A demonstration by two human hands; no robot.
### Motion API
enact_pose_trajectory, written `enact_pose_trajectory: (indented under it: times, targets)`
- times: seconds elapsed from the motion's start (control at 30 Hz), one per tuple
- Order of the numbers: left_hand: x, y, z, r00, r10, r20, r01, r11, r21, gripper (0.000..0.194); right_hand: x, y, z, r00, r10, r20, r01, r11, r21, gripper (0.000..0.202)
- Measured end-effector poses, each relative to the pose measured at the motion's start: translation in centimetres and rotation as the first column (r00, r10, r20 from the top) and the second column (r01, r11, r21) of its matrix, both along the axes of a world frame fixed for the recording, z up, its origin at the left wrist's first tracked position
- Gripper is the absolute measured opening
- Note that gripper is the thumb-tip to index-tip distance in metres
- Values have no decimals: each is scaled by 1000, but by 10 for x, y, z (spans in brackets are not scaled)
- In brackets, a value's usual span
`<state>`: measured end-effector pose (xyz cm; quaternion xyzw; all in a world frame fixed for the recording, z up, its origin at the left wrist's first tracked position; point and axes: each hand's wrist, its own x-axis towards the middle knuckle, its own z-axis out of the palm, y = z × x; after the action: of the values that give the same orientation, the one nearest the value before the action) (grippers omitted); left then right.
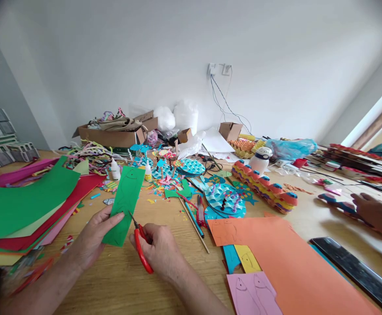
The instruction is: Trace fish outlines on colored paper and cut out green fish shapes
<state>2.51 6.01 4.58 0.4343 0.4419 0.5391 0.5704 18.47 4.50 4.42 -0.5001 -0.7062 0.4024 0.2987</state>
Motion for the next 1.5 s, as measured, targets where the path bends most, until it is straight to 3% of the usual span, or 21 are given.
enact_pose_trajectory:
  times: [0.3,1.0,1.23,1.5]
  targets:
    - [-3,2,-3,1000,-21,-11,21,999,39,36,-1,3,-9,996,-35,79,30,998,63,35]
    - [-3,2,-10,994,-110,-4,110,993,42,34,0,1,-9,1000,-3,-1,3,1000,20,34]
    - [-3,0,-5,994,-104,-25,105,994,37,32,-1,2,-13,1000,-9,-5,9,999,42,35]
    - [-4,-1,-7,976,-211,-54,213,977,20,34,-1,1,-10,999,4,-38,-5,1000,-28,34]
